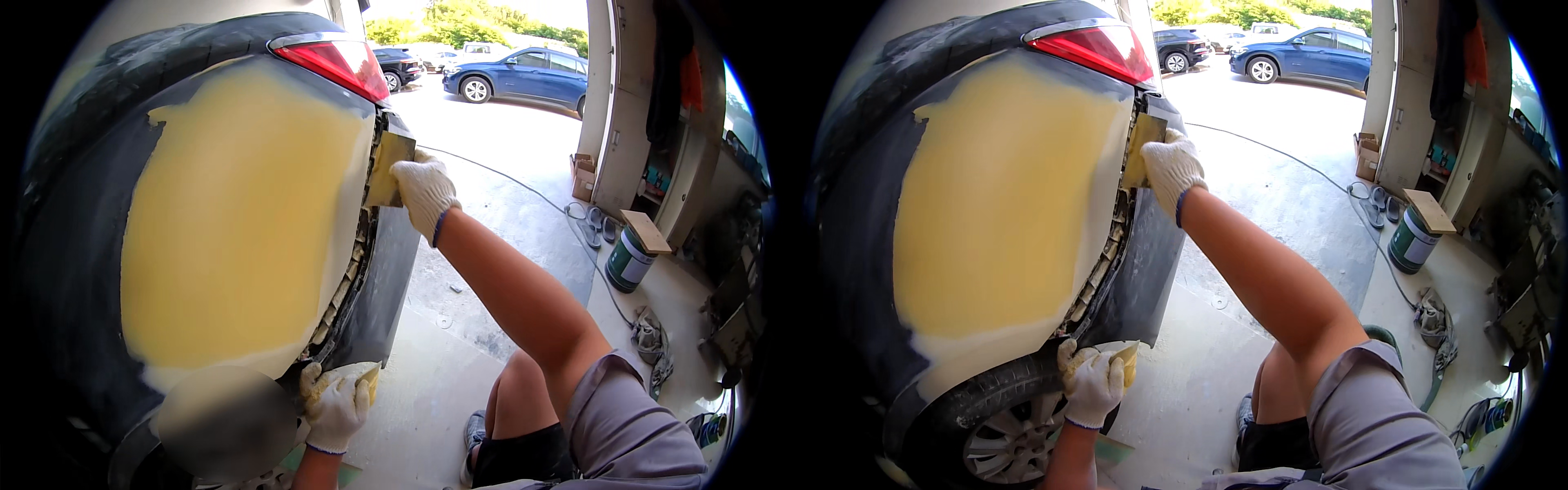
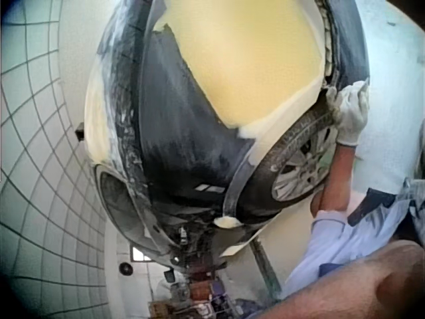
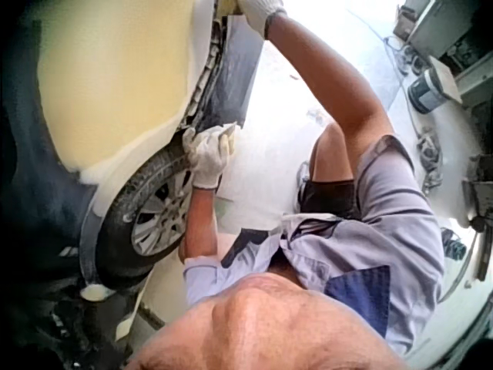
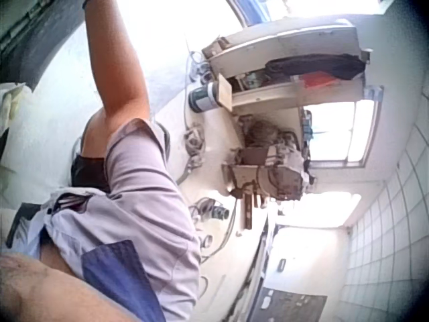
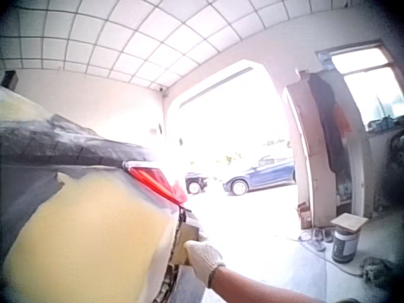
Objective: The person applies yellow body filler to the rear bumper of a car using a spreader and a mixing board. They smooth the filler over the surface and then move to the door sill to apply more filler to the lower edge.
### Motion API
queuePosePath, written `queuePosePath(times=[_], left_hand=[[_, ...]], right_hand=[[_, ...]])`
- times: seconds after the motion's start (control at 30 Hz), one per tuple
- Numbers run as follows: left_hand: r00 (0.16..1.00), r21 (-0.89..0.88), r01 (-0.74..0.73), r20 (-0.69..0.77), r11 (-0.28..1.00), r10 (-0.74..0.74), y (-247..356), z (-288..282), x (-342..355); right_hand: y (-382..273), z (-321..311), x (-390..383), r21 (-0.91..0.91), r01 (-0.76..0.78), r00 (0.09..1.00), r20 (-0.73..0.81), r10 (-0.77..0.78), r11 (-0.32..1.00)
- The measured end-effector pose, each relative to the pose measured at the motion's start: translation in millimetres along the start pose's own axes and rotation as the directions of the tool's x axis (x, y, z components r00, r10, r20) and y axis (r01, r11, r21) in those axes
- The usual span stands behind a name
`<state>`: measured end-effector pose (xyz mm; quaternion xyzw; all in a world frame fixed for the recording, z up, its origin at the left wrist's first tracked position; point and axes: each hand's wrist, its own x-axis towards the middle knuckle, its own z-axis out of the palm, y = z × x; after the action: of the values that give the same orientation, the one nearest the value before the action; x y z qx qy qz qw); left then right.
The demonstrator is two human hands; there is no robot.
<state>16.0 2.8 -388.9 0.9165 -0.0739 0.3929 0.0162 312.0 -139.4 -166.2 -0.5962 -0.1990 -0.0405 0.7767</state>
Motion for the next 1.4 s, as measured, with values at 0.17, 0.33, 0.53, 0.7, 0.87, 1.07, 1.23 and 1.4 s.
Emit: queuePosePath(times=[0.17, 0.33, 0.53, 0.7, 0.87, 1.07, 1.23, 1.4], left_hand=[[0.997, -0.047, 0.079, 0.014, 0.996, -0.079, 9, -12, 10], [0.997, 0.002, 0.067, 0.029, 0.998, -0.067, 13, -27, 18], [0.996, -0.003, 0.083, 0.032, 0.997, -0.082, 14, -28, 18], [0.996, -0.043, 0.062, -0.067, 0.997, -0.064, 14, -23, 22], [0.997, -0.021, 0.049, -0.064, 0.999, -0.051, 11, -21, 18], [0.998, -0.009, 0.056, -0.036, 0.998, -0.056, 12, -24, 19], [0.998, -0.022, 0.055, -0.027, 0.998, -0.055, 10, -21, 17], [0.998, -0.039, 0.063, -0.028, 0.997, -0.064, 10, -18, 17]], right_hand=[[-9, 9, 34, -0.207, 0.081, 0.997, 0.000, -0.083, 0.975], [-21, 18, 42, -0.297, 0.041, 0.998, -0.031, -0.052, 0.954], [-23, 19, 54, -0.361, 0.031, 0.999, -0.025, -0.043, 0.932], [-24, 23, 63, -0.379, 0.020, 0.999, -0.038, -0.037, 0.925], [-30, 33, 60, -0.403, 0.018, 0.992, -0.105, -0.066, 0.915], [-26, 34, 68, -0.362, 0.049, 0.996, -0.055, -0.074, 0.931], [-14, 14, 73, -0.255, 0.025, 0.999, -0.024, -0.032, 0.967], [-6, 16, 70, -0.316, -0.022, 0.999, -0.044, 0.009, 0.949]])
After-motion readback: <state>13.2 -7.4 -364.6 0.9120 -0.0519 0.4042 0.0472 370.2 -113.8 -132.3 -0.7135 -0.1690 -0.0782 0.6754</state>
